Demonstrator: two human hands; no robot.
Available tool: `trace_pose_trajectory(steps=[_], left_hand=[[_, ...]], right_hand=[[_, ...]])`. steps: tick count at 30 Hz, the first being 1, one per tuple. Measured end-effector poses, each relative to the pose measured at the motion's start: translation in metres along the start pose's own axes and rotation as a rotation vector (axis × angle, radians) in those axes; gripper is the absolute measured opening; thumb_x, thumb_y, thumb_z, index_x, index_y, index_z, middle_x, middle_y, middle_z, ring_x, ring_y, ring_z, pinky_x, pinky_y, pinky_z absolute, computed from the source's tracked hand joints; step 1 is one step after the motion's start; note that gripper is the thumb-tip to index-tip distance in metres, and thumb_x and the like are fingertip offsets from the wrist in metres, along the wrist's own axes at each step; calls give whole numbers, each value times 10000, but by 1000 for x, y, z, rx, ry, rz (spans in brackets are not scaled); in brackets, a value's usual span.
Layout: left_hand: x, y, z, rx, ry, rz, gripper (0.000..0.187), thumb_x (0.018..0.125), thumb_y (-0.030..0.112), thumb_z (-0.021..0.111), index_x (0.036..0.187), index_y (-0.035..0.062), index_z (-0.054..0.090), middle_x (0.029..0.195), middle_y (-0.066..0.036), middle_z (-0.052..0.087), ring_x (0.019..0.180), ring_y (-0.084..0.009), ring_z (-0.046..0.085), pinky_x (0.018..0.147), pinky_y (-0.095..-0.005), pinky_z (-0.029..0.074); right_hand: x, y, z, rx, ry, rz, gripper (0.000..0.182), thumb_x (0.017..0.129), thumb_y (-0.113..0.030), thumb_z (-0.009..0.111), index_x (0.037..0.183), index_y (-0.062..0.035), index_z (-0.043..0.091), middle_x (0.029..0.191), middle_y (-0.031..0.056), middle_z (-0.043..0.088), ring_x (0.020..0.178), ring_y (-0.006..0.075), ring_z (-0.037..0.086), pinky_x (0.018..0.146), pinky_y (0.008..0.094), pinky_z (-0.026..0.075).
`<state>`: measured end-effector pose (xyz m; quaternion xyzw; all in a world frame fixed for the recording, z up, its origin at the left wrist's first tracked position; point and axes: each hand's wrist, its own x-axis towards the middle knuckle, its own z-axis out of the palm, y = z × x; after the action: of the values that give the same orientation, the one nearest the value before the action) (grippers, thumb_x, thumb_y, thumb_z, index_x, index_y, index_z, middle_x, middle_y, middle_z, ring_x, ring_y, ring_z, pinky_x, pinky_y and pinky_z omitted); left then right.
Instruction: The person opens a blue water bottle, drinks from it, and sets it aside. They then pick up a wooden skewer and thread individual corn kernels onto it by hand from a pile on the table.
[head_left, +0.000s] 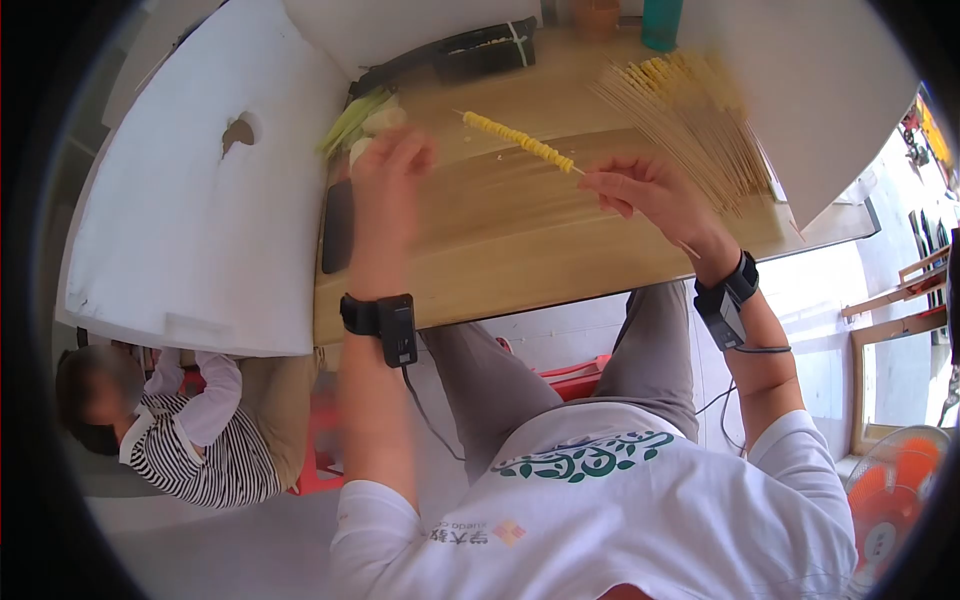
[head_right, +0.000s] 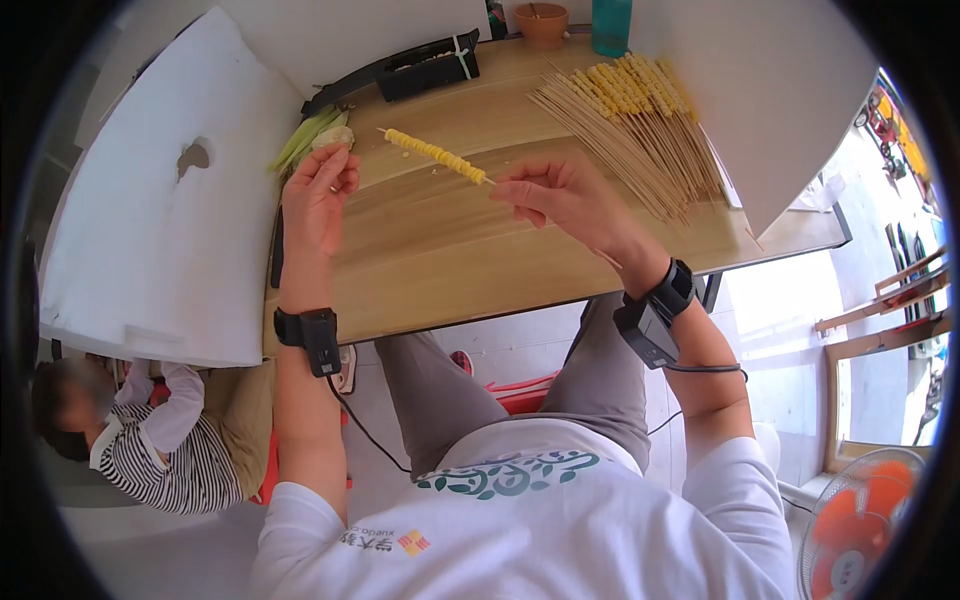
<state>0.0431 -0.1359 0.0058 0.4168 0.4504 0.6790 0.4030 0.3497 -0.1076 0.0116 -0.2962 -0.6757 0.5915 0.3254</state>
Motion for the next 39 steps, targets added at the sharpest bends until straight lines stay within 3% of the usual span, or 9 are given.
trace_pose_trajectory(steps=[5, 8, 11, 14, 16, 19, 26, 31, 39], left_hand=[[90, -11, -16, -8, -107, -31, 153, 884, 123, 693, 1010, 39, 668, 822, -31, 647, 674, -92, 549, 629, -229, 454], [128, -48, -28, 297, -135, -5, 130, 878, 107, 686, 986, 35, 672, 812, -24, 644, 664, -86, 548, 587, -219, 441], [129, -84, -26, 435, -25, -66, 125, 865, 88, 674, 970, 20, 677, 812, -20, 644, 672, -78, 552, 599, -214, 440], [127, -116, -36, 623, -17, 171, 138, 857, 79, 662, 973, 7, 680, 816, -11, 644, 695, -65, 557, 609, -211, 438], [112, -120, -35, 811, -82, 186, 250, 889, 193, 634, 1077, 27, 640, 1006, -88, 677, 921, -192, 630, 820, -316, 488], [94, -91, -21, 674, -130, 86, 138, 862, 97, 678, 973, 16, 680, 817, 11, 643, 734, -47, 556, 646, -200, 436], [99, -89, -32, 709, -241, 48, 127, 861, 104, 688, 957, 23, 680, 811, 34, 631, 714, -36, 525, 629, -196, 421], [87, -75, -21, 1054, -311, 182, 117, 844, 112, 698, 927, 34, 672, 767, 21, 603, 659, -68, 491, 601, -224, 418], [87, -86, -26, 924, -262, 186, 134, 862, 127, 681, 943, 25, 655, 820, -13, 637, 693, -82, 533, 635, -241, 447]], right_hand=[[65, 5, -13, 84, 62, -72, 199, 918, -197, 624, 912, -9, 691, 632, -33, 513, 615, 47, 475, 618, 211, 408], [94, 14, -16, 104, 93, -77, 222, 915, -222, 624, 901, -9, 686, 627, -28, 503, 624, 59, 488, 633, 220, 413], [117, 36, -21, 185, 56, -13, 213, 911, -207, 629, 893, -1, 675, 630, -20, 506, 611, 69, 492, 615, 222, 412], [123, 62, -20, 232, 59, -10, 197, 908, -188, 629, 889, 6, 663, 624, -20, 505, 595, 73, 493, 589, 225, 404], [125, 80, -25, 225, 47, 10, 179, 904, -164, 633, 895, 13, 657, 623, -16, 513, 583, 71, 491, 568, 230, 396], [122, 82, -29, 282, 20, 44, 161, 901, -150, 636, 887, 9, 658, 626, -16, 527, 583, 69, 492, 563, 226, 390], [116, 66, -19, 66, -19, 114, 158, 908, -158, 634, 877, -4, 655, 650, -18, 557, 588, 42, 486, 538, 200, 370], [114, 60, -18, 60, -62, 87, 147, 919, -144, 631, 879, -3, 644, 646, -26, 553, 565, 36, 468, 509, 191, 346], [109, 59, -13, 51, -53, 66, 140, 926, -140, 635, 895, -4, 635, 644, -29, 547, 566, 37, 472, 506, 191, 350]])
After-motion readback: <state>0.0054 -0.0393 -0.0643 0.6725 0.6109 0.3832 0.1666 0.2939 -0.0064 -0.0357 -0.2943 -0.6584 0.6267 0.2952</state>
